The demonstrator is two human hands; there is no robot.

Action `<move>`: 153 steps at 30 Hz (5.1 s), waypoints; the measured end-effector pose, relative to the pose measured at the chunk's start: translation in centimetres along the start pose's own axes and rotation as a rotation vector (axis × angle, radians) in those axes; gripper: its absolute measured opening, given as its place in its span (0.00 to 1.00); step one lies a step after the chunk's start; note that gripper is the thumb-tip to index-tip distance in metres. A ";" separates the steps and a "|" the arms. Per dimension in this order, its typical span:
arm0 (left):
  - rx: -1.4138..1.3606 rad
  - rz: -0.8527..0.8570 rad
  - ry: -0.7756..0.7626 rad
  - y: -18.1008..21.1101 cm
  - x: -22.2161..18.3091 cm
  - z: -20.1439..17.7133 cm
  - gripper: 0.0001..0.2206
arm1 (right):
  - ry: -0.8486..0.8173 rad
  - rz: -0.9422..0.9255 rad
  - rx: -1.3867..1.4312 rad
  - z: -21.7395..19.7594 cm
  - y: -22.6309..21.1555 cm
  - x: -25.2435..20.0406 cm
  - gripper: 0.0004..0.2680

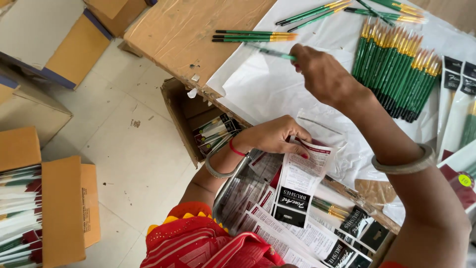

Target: The person picks up groups of paintbrushes, places them into plastic sleeves, and folds the tops of the sleeves.

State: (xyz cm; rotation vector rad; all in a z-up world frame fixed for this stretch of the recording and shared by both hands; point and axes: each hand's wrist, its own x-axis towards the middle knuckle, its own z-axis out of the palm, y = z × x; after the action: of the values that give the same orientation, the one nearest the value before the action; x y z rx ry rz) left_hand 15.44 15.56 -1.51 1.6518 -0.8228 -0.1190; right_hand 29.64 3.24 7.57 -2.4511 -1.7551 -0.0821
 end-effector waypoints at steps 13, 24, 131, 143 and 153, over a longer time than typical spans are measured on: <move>0.206 0.031 0.037 1.8 0.5 2.8 0.13 | 0.626 0.241 1.115 -3.9 -7.8 -22.6 0.05; 0.452 0.075 0.193 13.0 0.7 13.4 0.13 | 0.505 0.255 1.121 -7.8 -15.1 -26.1 0.07; 0.253 0.331 0.155 10.8 -5.6 13.0 0.07 | 0.177 1.167 0.635 4.3 -23.0 -39.7 0.06; -0.159 0.310 0.460 7.1 -2.9 16.2 0.15 | 0.403 0.365 -0.153 -8.7 -9.7 -34.6 0.11; -0.014 0.351 0.403 11.1 -2.4 13.3 0.17 | 0.687 0.423 0.624 -3.1 -17.7 -25.5 0.16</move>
State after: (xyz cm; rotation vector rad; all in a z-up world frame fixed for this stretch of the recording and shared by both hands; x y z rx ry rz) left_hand 2.04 5.75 3.96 1.4279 -0.7815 0.4384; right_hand 4.69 -15.46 8.94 -1.9351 -0.8008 -0.2529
